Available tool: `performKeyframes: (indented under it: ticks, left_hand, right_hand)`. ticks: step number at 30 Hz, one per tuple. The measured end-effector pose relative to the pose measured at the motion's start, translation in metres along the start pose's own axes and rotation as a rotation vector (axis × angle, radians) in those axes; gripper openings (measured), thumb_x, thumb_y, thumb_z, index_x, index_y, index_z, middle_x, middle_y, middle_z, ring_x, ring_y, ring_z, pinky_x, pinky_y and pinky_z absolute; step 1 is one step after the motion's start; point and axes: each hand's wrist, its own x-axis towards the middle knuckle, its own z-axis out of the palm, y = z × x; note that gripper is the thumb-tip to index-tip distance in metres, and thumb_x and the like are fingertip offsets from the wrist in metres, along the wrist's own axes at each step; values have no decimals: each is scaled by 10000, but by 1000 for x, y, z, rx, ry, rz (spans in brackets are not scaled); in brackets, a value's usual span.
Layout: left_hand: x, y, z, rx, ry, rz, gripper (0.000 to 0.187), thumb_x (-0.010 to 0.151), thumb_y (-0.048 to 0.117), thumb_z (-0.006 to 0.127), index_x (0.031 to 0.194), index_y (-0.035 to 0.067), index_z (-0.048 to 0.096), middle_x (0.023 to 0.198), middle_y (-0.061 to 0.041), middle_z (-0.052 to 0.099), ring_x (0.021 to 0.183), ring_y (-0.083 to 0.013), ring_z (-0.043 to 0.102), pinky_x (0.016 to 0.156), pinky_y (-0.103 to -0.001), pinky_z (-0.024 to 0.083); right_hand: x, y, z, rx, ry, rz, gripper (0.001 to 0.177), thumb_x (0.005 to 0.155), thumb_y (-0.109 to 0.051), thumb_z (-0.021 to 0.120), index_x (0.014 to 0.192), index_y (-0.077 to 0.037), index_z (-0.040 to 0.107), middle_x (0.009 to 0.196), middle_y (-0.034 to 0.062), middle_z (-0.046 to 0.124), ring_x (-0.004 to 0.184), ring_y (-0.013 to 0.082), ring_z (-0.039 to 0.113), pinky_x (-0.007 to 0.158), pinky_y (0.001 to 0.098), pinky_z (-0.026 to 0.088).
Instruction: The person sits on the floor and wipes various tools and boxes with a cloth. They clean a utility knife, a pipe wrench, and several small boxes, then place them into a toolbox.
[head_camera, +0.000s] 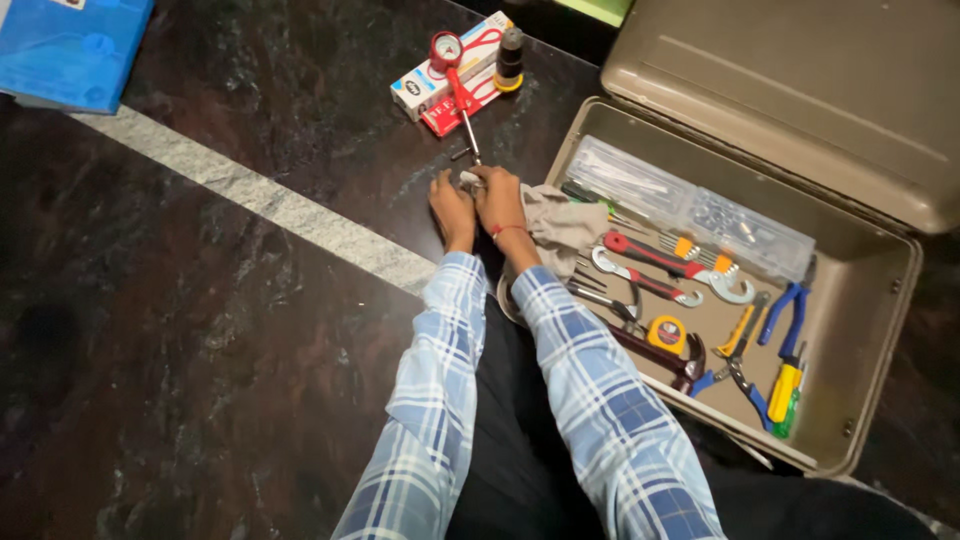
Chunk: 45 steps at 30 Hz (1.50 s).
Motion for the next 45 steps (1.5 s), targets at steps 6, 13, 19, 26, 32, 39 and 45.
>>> performKeyframes:
  ticks: [6, 13, 19, 26, 32, 39, 45]
  left_hand:
    - [3, -7, -1, 40, -35, 66, 598, 889, 58, 659, 1458, 31, 477, 1428, -212, 569, 1268, -409, 520, 1086, -466, 412]
    - [3, 2, -4, 82, -206, -85, 632, 969, 223, 624, 1546, 182, 368, 1336, -132, 602, 1307, -333, 467, 1084, -463, 356]
    - [2, 6, -7, 82, -257, -105, 606, 986, 213, 587, 1559, 224, 390, 1354, -71, 616, 1323, -278, 427, 1105, -457, 281]
    - [1, 11, -10, 31, -217, -90, 582, 975, 236, 610, 1528, 221, 430, 1390, -76, 596, 1313, -270, 445, 1121, -437, 303]
    - [0, 12, -13, 11, -220, -111, 518, 1008, 252, 565, 1514, 228, 458, 1423, -68, 582, 1319, -265, 447, 1131, -436, 294]
    - [-4, 9, -13, 8, -193, -50, 492, 1014, 228, 545, 1500, 211, 469, 1443, -58, 588, 1314, -261, 460, 1129, -441, 288]
    - [-3, 11, -16, 3, -217, -63, 553, 996, 197, 565, 1535, 175, 443, 1436, -73, 581, 1293, -265, 460, 1146, -401, 311]
  right_hand:
    - [18, 32, 43, 28, -85, 42, 555, 791, -67, 717, 1330, 20, 618, 1003, 337, 680, 950, 454, 699, 823, 485, 559]
    - [38, 70, 77, -83, -232, 110, 751, 792, -138, 728, 1467, 39, 448, 1011, 351, 675, 944, 478, 687, 818, 513, 547]
    - [41, 96, 91, -138, -259, 93, 509, 866, -117, 678, 1366, -44, 617, 1120, 316, 697, 1062, 463, 685, 923, 503, 551]
    - [41, 86, 86, -55, -230, 91, 529, 806, -66, 617, 1330, 4, 609, 1158, 316, 688, 1098, 478, 655, 966, 495, 517]
    - [44, 82, 84, -31, -253, 52, 618, 780, -49, 598, 1396, -14, 579, 1182, 305, 678, 1105, 468, 652, 964, 484, 511]
    - [44, 77, 80, -45, -385, 258, 540, 867, -90, 580, 1399, -157, 645, 1164, 297, 679, 1104, 430, 676, 968, 468, 526]
    - [40, 83, 86, 20, -267, 203, 562, 848, -82, 598, 1407, -33, 554, 1202, 320, 654, 1151, 461, 624, 969, 485, 506]
